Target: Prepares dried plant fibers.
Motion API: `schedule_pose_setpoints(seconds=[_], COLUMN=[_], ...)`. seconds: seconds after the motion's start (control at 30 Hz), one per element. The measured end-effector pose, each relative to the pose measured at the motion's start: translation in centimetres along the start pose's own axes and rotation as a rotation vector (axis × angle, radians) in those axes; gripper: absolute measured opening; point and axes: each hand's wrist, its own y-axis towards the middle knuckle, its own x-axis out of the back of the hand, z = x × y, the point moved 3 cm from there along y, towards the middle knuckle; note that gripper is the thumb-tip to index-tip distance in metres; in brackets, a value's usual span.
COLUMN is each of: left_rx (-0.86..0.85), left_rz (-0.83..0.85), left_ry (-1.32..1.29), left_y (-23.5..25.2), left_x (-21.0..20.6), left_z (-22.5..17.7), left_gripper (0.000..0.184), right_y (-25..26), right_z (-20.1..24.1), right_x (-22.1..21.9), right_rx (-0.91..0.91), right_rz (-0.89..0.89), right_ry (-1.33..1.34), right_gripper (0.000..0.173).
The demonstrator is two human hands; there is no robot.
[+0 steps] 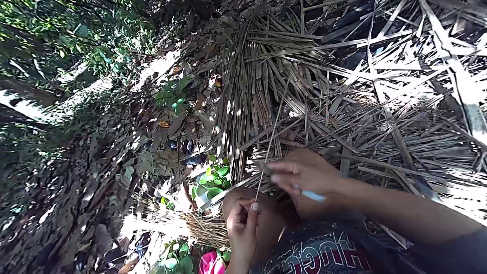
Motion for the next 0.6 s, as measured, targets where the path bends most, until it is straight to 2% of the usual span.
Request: schedule_pose_setpoints(seconds=[0.07, 0.13, 0.23, 0.3, 0.33, 0.4, 0.5, 0.6], left_rx=[-0.003, 0.011, 0.038, 0.042, 0.042, 0.061, 0.114, 0.143], left_rz=[-0.005, -0.011, -0.038, -0.059, -0.058, -0.031, 0.009, 0.071], left_ry=[0.019, 0.017, -0.024, -0.071, -0.088, -0.116, -0.136, -0.12], left_y=[-0.5, -0.6, 0.0, 0.4, 0.5, 0.3, -0.6, -0.5], left_x=[0.4, 0.3, -0.4, -0.5, -0.4, 0.1, 0.6, 0.1], left_z=[0.3, 0.7, 0.6, 0.5, 0.5, 0.4, 0.6, 1.0], left_gripper=[0.01, 0.01, 0.012, 0.014, 0.014, 0.013, 0.011, 0.013], right_y=[0.8, 1.2, 0.4, 0.2, 0.3, 0.8, 1.8, 1.7], right_z=[1.5, 1.7, -0.3, -2.2, -2.6, -1.6, 0.6, 1.4], right_x=[3.8, 4.6, -0.5, -3.8, -4.1, -1.8, 3.2, 4.2], right_rx=[0.094, 0.133, -0.043, -0.104, -0.096, -0.036, 0.098, 0.14], right_rz=[-0.176, -0.224, -0.006, 0.156, 0.184, 0.101, -0.132, -0.16], right_ry=[0.075, 0.133, -0.002, -0.015, -0.007, 0.007, 0.119, 0.13], right_gripper=[0.036, 0.042, 0.054, 0.052, 0.049, 0.043, 0.038, 0.042])
